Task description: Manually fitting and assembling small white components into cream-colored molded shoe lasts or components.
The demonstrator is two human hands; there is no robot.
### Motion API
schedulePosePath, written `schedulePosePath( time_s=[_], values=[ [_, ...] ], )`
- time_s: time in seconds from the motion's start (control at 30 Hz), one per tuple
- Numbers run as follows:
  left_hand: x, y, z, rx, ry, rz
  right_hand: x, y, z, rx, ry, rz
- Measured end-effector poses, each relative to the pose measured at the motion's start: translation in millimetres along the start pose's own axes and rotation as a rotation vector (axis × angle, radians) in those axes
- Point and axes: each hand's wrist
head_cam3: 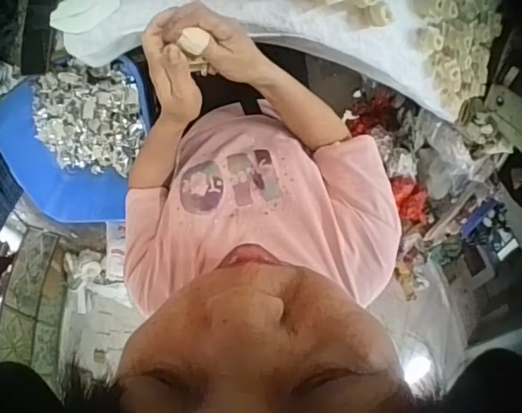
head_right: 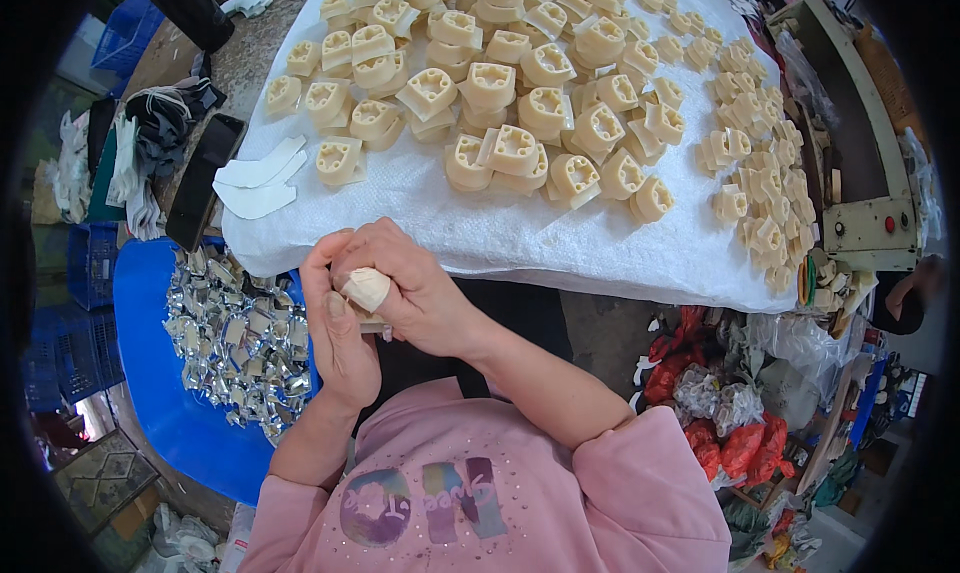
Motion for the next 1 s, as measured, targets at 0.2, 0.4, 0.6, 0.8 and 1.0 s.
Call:
schedulePosePath(
  time_s=[0.2,0.4,0.6,0.8,1.0],
  values=[
    [8.6,2.7,7.4,-0.11,0.264,-0.004,-8.5,13.2,16.9,0.086,0.039,-0.142],
    [2.9,-0.3,6.1,-0.043,0.225,-0.013,-4.6,6.2,18.4,-0.049,0.111,-0.242],
    [5.1,-6.4,2.3,-0.28,0.134,-0.068,-3.1,-4.1,6.3,-0.121,0.128,0.03],
    [11.0,-2.4,-4.6,-0.618,-0.017,-0.17,0.9,-12.3,-7.7,0.156,0.077,0.19],
    [10.4,8.6,-13.0,0.039,-0.104,-0.063,12.6,-31.5,-18.0,-0.686,0.02,-0.034]
  ],
)
Point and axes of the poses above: each hand's wrist, its own x-axis towards the middle knuckle, its own z-axis out of the palm, y = z × x, and after that the axes turned 1 degree about -x, right-handed
